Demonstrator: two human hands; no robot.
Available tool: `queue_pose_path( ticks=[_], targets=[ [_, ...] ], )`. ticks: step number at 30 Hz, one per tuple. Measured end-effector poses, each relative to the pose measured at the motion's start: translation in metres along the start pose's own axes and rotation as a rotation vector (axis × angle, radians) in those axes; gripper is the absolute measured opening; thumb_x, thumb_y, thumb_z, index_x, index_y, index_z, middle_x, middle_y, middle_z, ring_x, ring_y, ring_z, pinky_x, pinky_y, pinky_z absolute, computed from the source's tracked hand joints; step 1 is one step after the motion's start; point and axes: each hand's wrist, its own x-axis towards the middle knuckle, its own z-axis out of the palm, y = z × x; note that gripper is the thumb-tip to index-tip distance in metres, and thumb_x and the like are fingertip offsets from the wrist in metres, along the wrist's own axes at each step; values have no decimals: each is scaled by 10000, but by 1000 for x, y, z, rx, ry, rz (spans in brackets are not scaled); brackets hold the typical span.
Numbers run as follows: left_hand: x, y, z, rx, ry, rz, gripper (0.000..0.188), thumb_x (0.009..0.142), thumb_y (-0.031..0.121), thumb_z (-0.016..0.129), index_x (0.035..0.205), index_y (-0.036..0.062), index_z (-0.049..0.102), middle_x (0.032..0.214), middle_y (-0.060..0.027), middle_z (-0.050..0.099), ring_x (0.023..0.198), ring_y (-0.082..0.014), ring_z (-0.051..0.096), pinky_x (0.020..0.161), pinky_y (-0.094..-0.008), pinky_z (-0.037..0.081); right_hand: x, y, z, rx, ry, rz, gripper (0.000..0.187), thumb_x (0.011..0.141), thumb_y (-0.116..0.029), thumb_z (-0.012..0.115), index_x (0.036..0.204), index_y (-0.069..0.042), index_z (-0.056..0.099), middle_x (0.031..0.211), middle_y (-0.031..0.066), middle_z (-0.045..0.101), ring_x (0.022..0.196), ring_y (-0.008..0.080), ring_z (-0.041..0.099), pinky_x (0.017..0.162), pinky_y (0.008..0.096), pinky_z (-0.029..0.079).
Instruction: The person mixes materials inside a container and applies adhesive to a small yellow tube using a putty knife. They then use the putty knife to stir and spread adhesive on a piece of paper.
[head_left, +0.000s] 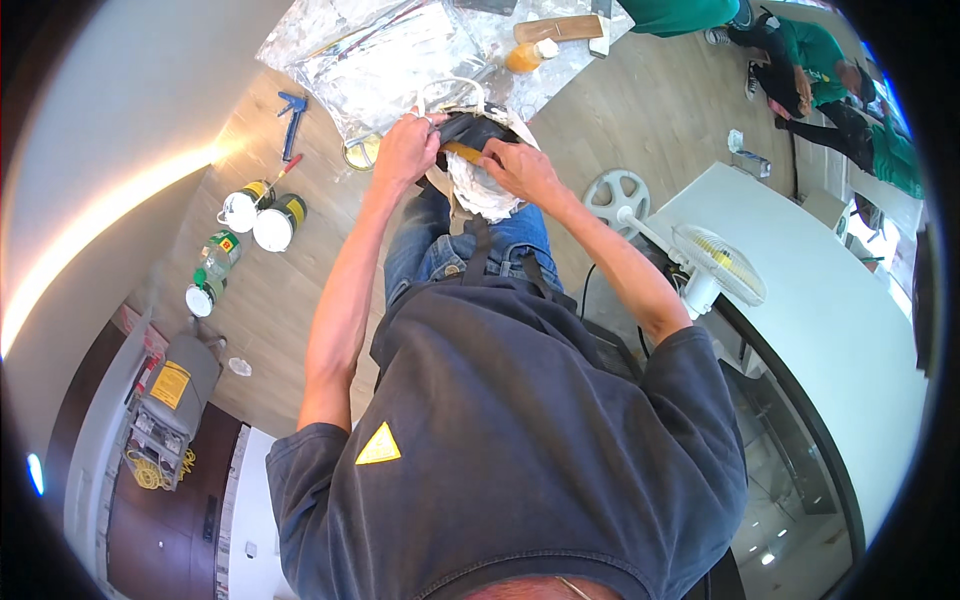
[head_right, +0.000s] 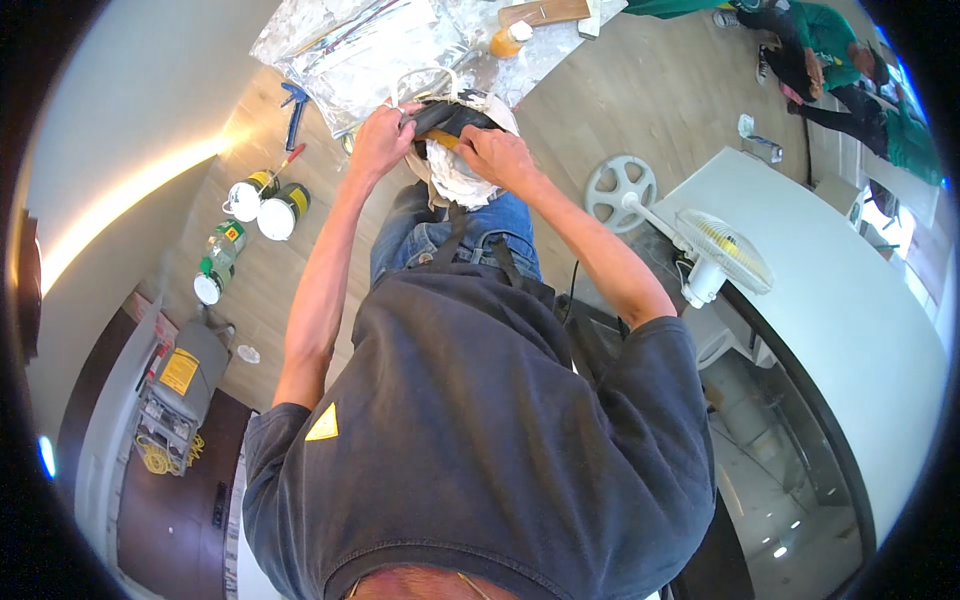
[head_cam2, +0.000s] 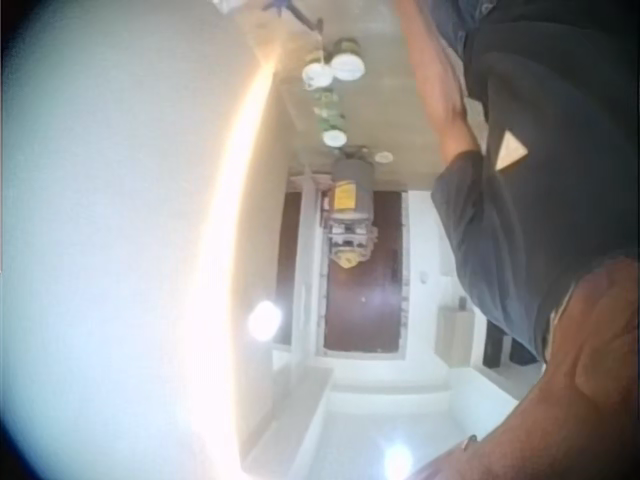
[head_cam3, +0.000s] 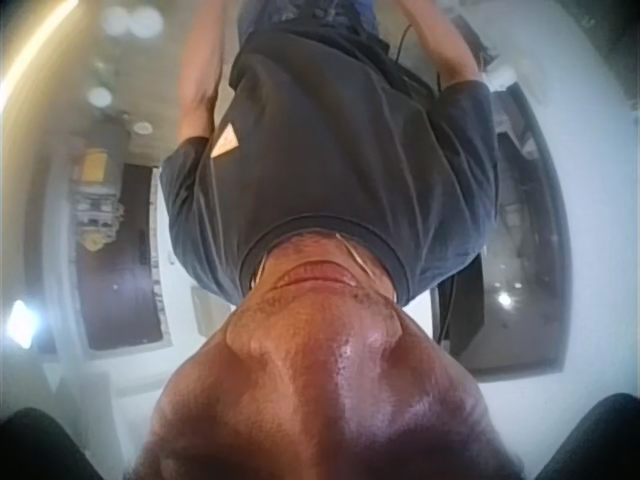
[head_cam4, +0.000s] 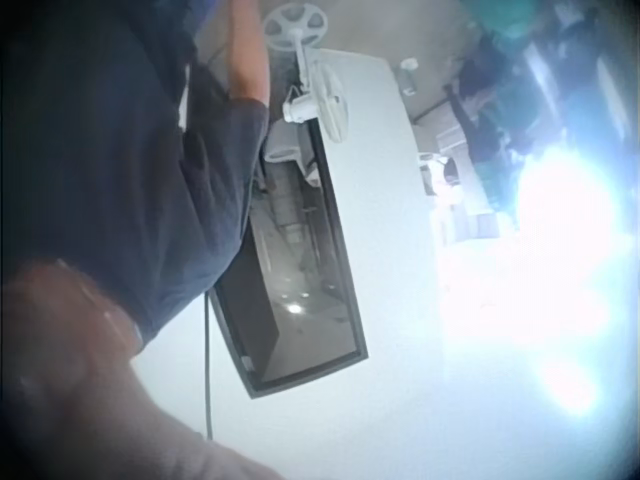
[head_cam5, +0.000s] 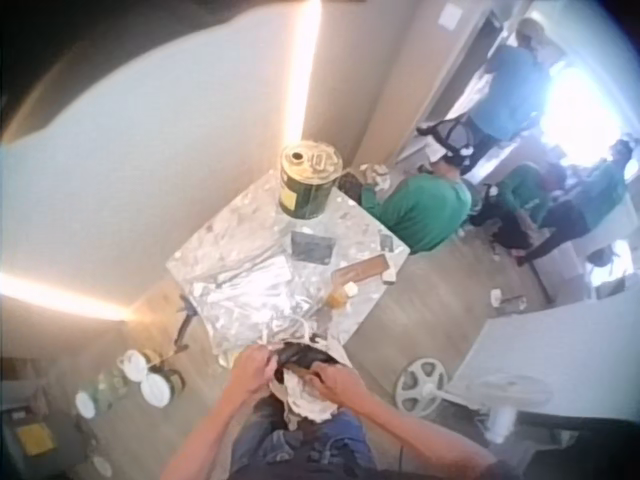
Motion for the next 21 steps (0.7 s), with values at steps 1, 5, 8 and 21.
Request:
queue_pose_path(
  ticks=[1,5,8,21],
  targets=[
    [0,0,-5,-2,-72,20,347,809,109,597,1137,108,708,839,-191,636,887,-370,624,806,-458,504,0,0,2,-15,3,11,313,907,-321,608,1098,-73,596,787,175,691,816,353,687,719,476,532],
    [2,-17,-7,-141,-350,117,506,794,31,572,1276,162,654,762,-124,569,677,-235,529,634,-368,434,2,2,8,-168,43,127,486,885,-326,634,1230,-19,483,884,215,690,842,379,691,739,487,549],
    [9,-16,-13,-207,-451,68,595,747,-19,516,1300,162,641,694,-99,530,629,-173,475,588,-323,403,5,3,-2,-249,58,162,542,856,-300,664,1256,-2,454,1003,204,674,920,384,680,784,479,551],
    [10,-10,-25,-283,-442,-103,631,754,-8,499,1358,145,596,689,-31,473,621,-124,444,584,-288,400,38,-11,9,-345,203,-368,314,824,-103,581,1136,-85,614,1047,103,652,1032,274,610,837,414,492]
  ],
)
